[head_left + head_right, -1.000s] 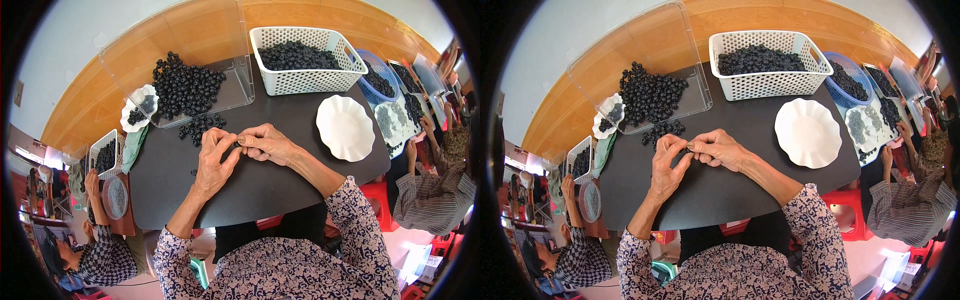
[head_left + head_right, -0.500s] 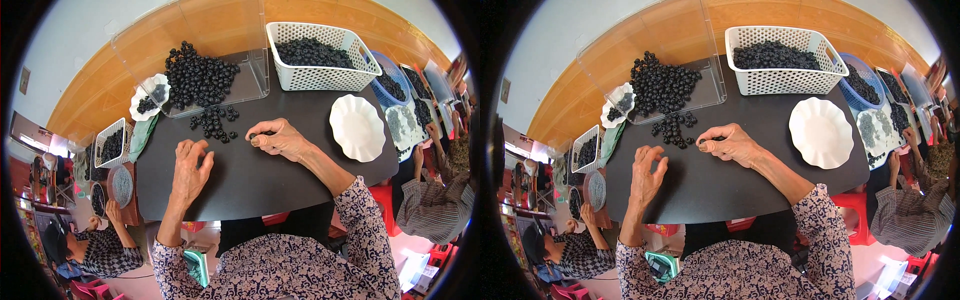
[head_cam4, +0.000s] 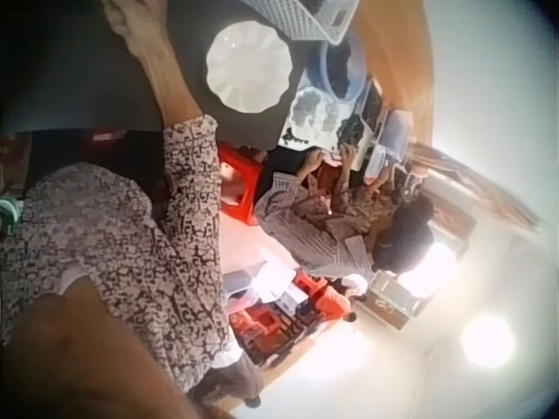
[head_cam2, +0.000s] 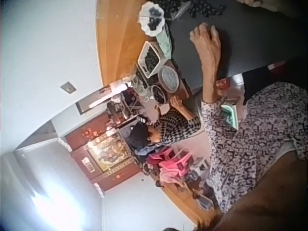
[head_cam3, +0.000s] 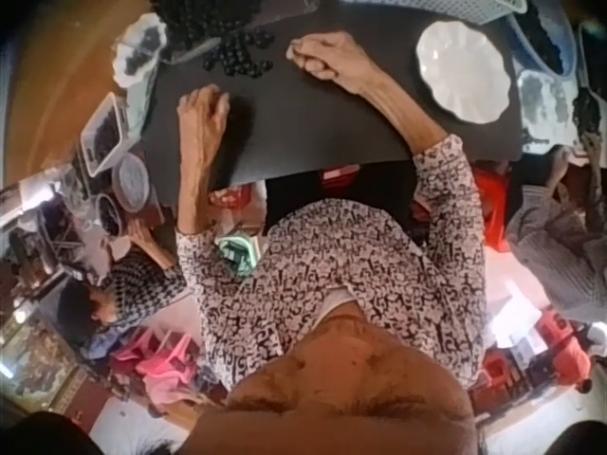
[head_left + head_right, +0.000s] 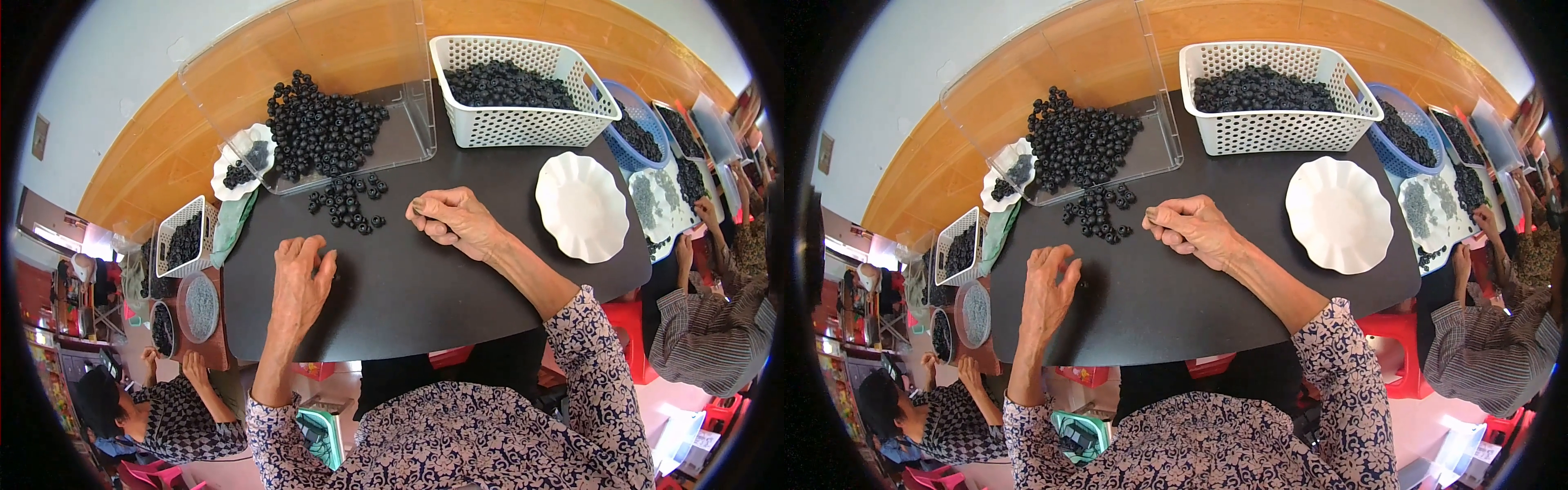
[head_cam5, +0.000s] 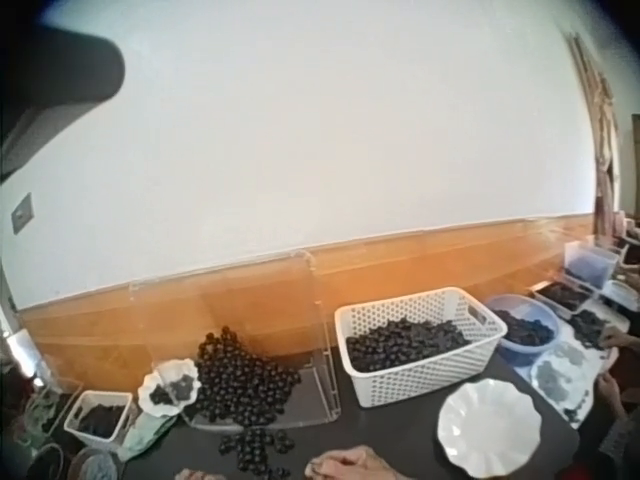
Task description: The person sorts small rubber or plastic parts by hand, taking them from a large pile and placing them into a plastic container.
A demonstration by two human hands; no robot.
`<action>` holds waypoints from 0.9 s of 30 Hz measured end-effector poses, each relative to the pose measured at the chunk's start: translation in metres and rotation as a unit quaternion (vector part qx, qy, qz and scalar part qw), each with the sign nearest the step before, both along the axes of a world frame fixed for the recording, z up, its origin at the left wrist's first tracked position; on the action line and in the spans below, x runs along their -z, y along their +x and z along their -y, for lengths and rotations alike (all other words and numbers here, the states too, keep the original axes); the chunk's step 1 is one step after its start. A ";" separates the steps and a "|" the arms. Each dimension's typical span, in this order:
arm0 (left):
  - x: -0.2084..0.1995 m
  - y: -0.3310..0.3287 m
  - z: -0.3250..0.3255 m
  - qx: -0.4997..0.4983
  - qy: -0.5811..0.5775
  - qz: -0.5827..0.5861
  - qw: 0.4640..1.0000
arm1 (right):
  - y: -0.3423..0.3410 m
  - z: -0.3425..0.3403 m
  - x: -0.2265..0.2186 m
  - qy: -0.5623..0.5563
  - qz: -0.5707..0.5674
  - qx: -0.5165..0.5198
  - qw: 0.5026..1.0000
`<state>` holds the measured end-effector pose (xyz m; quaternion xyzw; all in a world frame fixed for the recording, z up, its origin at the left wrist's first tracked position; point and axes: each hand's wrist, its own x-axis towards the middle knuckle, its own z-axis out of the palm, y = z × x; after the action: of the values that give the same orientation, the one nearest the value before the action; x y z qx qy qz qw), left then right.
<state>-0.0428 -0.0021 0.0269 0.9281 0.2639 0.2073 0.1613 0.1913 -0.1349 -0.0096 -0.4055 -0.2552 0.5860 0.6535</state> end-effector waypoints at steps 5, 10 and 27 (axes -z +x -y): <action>0.015 -0.010 0.001 0.014 0.025 -0.108 0.994 | -0.005 -0.002 0.000 0.005 0.030 -0.001 1.000; 0.014 0.020 0.011 0.066 -0.129 -0.009 0.989 | -0.011 0.000 -0.004 0.026 0.039 -0.025 0.999; 0.000 0.023 0.021 0.111 -0.076 0.035 0.990 | -0.007 -0.001 0.002 -0.038 0.200 0.099 0.974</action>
<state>-0.0197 -0.0227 0.0271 0.9290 0.1680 0.2000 0.2622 0.1846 -0.1334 -0.0119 -0.5625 -0.3169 0.4342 0.6283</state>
